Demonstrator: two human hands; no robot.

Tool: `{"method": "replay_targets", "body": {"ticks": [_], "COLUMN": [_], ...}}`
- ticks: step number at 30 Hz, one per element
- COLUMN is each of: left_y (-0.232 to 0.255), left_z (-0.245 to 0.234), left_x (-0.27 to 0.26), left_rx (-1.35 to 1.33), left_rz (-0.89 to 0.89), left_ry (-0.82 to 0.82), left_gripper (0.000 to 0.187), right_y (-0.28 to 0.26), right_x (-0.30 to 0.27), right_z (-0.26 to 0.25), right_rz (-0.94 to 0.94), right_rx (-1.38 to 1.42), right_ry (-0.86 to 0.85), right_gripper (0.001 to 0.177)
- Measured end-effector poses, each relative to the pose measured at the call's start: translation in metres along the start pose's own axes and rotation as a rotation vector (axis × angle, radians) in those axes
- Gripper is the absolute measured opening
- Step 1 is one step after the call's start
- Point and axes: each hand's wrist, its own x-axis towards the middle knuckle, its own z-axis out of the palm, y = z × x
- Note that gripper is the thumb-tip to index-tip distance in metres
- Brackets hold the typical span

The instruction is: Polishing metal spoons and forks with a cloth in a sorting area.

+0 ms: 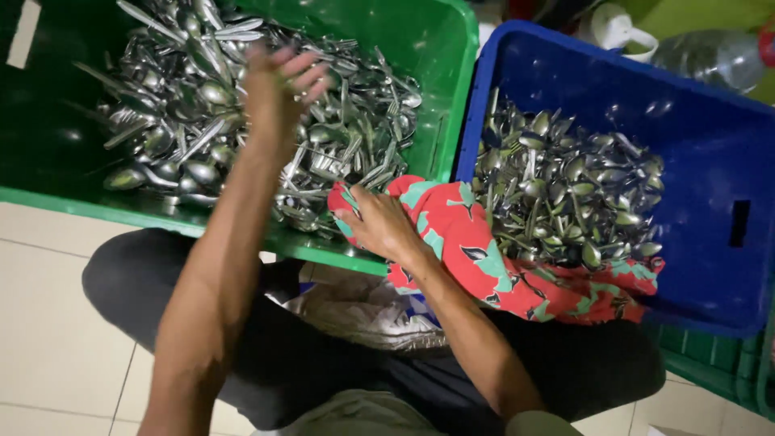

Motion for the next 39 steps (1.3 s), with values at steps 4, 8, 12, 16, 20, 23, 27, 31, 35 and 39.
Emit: {"method": "replay_targets", "body": {"ticks": [4,8,12,16,20,23,27,31,35,39], "left_y": [-0.01,0.002,-0.078,-0.145,-0.138,-0.13,-0.051,-0.006,-0.051,-0.057], "left_z": [0.096,0.109,-0.013,-0.085,-0.076,-0.097,-0.067,-0.081,-0.15,-0.124], "left_x": [-0.037,-0.041,0.064,0.131,0.105,0.109,0.067,0.054,0.09,0.059], "left_rx": [0.359,0.999,1.843,2.437,2.604,2.559,2.429,2.18,2.362,2.409], "left_rz": [0.343,0.782,0.75,0.52,0.301,0.586,0.557,0.588,0.538,0.12], "left_ry": [-0.76,-0.978,-0.649,-0.366,-0.262,-0.333,-0.273,-0.399,-0.524,-0.537], "left_gripper": [0.076,0.04,0.017,0.03,0.033,0.02,0.015,0.031,0.018,0.076], "right_y": [-0.001,0.004,0.009,0.002,0.012,0.002,-0.001,-0.001,-0.009,-0.005], "right_x": [-0.002,0.003,0.009,0.013,0.014,0.011,0.009,0.009,0.002,0.005], "right_z": [0.001,0.007,0.015,0.004,0.014,0.008,0.002,0.003,-0.008,0.0], "right_rz": [-0.119,-0.015,-0.079,0.09,0.114,0.124,0.1,0.08,0.074,0.071], "right_rx": [-0.094,-0.146,-0.262,-0.228,-0.225,-0.212,-0.202,-0.173,-0.173,-0.174], "right_ry": [-0.027,-0.28,-0.21,-0.397,-0.42,-0.426,-0.434,-0.419,-0.393,-0.409], "right_gripper": [0.025,0.028,0.033,0.046,0.048,0.048,0.046,0.046,0.047,0.047]}}
